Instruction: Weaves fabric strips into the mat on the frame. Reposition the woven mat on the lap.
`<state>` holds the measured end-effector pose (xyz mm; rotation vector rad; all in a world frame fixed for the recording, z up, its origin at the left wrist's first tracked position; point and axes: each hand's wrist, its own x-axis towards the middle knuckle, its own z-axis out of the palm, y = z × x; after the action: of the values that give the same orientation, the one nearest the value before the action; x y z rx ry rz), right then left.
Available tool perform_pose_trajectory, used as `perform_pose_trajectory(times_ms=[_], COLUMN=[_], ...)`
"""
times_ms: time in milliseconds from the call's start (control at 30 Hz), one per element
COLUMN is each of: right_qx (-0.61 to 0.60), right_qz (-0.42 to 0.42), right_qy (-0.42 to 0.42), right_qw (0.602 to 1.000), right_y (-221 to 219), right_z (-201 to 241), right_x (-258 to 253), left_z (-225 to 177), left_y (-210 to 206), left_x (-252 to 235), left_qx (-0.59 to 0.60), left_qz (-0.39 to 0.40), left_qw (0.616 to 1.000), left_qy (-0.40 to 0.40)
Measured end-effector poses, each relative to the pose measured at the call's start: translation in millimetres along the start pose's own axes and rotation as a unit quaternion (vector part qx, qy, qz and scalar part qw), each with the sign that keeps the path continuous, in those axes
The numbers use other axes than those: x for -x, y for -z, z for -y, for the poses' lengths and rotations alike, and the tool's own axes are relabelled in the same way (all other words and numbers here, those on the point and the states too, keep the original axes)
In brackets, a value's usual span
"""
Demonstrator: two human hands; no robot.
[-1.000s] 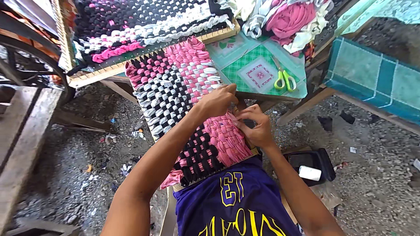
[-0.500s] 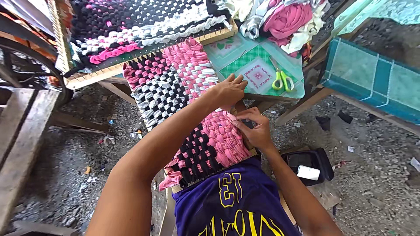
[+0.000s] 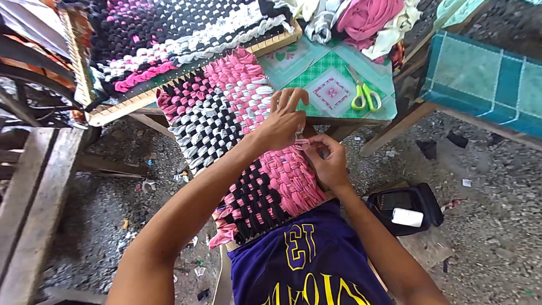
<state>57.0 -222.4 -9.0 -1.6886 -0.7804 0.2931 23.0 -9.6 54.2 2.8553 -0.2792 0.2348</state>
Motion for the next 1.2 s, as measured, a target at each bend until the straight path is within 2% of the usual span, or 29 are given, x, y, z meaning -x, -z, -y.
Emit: perform_pose_trajectory(times_ms=[133, 233, 333, 433, 667, 733, 833, 933, 1000, 1100, 1200], right_qx=[-0.032, -0.041, -0.045, -0.018, -0.026, -0.027, -0.025, -0.022, -0.030, -0.045, -0.075], right_qz=[0.005, 0.030, 0.037, 0.019, -0.002, -0.006, -0.017, -0.014, -0.014, -0.015, -0.013], right_qy=[-0.020, -0.081, -0.123, -0.143, -0.153, -0.142, -0.115, -0.117, -0.119, -0.115, -0.132], right_qw=[0.999, 0.995, 0.991, 0.989, 0.988, 0.989, 0.993, 0.993, 0.992, 0.992, 0.988], right_y=[1, 4, 4, -1, -14, -18, -24, -25, -25, -24, -22], right_z=[1, 11, 22, 30, 33, 31, 28, 25, 25, 27, 25], right_x=[-11, -17, -22, -26, -27, -25, -22, -25, -27, -30, -34], left_z=[2, 9, 8, 6, 18, 20, 23, 22, 16, 10, 11], left_y=[8, 0, -6, -9, -7, -5, -9, -25, -32, -32, -22], left_x=[20, 36, 41, 37, 32, 36, 42, 46, 48, 47, 41], left_qx=[0.071, 0.154, 0.186, 0.155, 0.078, 0.078, 0.144, 0.248, 0.322, 0.358, 0.269], left_qz=[-0.039, -0.033, -0.033, -0.037, 0.022, 0.001, -0.097, -0.196, -0.230, -0.235, -0.196], left_qw=[0.997, 0.987, 0.982, 0.986, 0.991, 0.991, 0.981, 0.947, 0.918, 0.903, 0.939], left_qy=[0.020, -0.001, -0.025, -0.055, -0.102, -0.105, -0.080, -0.055, -0.030, -0.025, -0.084])
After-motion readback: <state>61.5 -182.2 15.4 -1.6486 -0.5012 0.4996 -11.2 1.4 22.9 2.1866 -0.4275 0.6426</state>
